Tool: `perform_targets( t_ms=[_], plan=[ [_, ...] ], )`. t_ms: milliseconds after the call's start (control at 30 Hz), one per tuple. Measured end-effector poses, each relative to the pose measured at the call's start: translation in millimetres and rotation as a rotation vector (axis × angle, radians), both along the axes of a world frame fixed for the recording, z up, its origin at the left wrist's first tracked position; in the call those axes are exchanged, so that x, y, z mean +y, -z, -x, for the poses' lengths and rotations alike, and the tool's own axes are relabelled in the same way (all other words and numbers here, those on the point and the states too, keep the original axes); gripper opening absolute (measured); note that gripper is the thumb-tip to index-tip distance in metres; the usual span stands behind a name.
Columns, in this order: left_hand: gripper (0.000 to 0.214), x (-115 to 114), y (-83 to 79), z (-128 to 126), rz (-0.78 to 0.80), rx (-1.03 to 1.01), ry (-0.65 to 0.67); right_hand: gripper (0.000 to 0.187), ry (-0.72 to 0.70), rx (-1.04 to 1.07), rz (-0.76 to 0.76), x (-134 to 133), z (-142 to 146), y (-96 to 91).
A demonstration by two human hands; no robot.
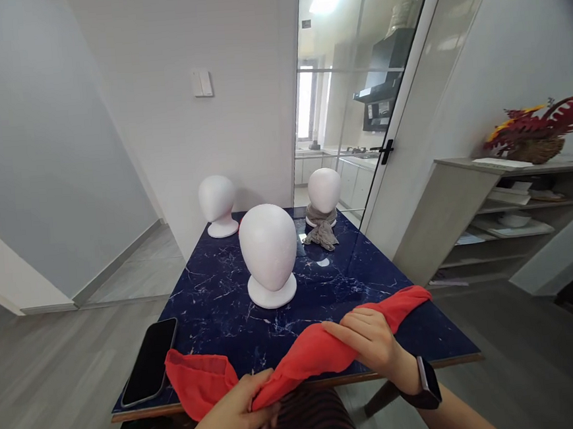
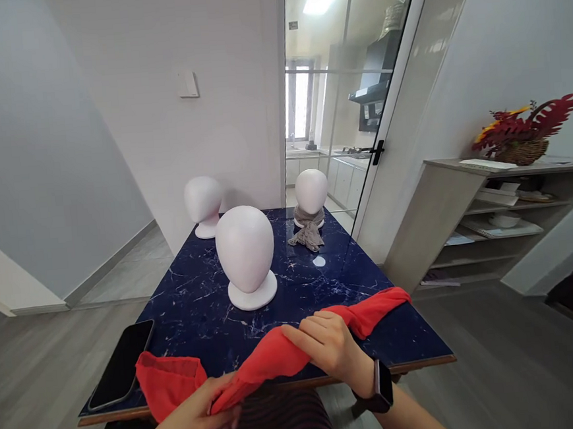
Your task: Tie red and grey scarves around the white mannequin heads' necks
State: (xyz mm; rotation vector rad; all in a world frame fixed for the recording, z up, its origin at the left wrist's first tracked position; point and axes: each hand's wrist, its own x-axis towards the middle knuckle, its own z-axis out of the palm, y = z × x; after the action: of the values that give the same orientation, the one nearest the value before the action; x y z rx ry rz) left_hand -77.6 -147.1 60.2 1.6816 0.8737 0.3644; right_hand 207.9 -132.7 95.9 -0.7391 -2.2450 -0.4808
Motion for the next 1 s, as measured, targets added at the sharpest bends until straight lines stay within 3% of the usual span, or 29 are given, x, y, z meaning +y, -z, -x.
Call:
perform_targets(
  t_ms=[100, 167, 233, 367, 500, 600, 733, 800, 900, 1000],
  plan=[
    [0.03, -3.4, 7.0, 15.9, -0.051, 0.045, -0.119, 0.024, 0.053, 0.08, 0.169, 2.2, -2.1, -1.7],
    [0.031, -3.6, 8.7, 28.6, -0.087, 0.065, -0.18, 0.023, 0.081, 0.112, 0.46, 1.9, -3.4, -6.3],
    [0.033, -4.5, 7.3, 40.5, -0.078, 0.086, -0.195, 0.027, 0.074, 0.091, 0.844, 0.6, -4.9, -10.8],
    [0.037, -11.8, 1.5, 57.4, -0.062, 0.129, -0.182, 0.037, 0.01, -0.041, 1.485, 0.4, -15.6, -12.2],
    [0.042, -21.2, -1.2, 65.5, 0.109, 0.118, -0.043, 0.046, -0.113, -0.089, 1.818, 5.5, -40.2, -10.7],
    [0.042, -21.9, -5.4, 65.4, 0.148, 0.1, -0.034, 0.046, -0.184, -0.094, 1.873, 10.3, -58.7, -14.1],
    [0.036, -10.3, -18.6, 64.4, -0.147, 0.034, -0.255, 0.037, -0.084, -0.134, 1.805, 19.5, -74.8, -24.8],
    [0.032, -1.3, -24.1, 68.9, -0.223, -0.002, -0.36, 0.032, -0.028, -0.108, 1.727, 27.5, -82.3, -33.6],
    [0.034, 13.2, -26.8, 82.6, -0.198, -0.051, -0.471, 0.028, -0.005, 0.053, 1.584, 46.8, -95.9, -50.2],
    [0.038, 31.9, -28.9, 93.9, -0.115, -0.163, -0.53, 0.027, -0.033, 0.387, 1.405, 79.1, -104.6, -67.5]
  ],
)
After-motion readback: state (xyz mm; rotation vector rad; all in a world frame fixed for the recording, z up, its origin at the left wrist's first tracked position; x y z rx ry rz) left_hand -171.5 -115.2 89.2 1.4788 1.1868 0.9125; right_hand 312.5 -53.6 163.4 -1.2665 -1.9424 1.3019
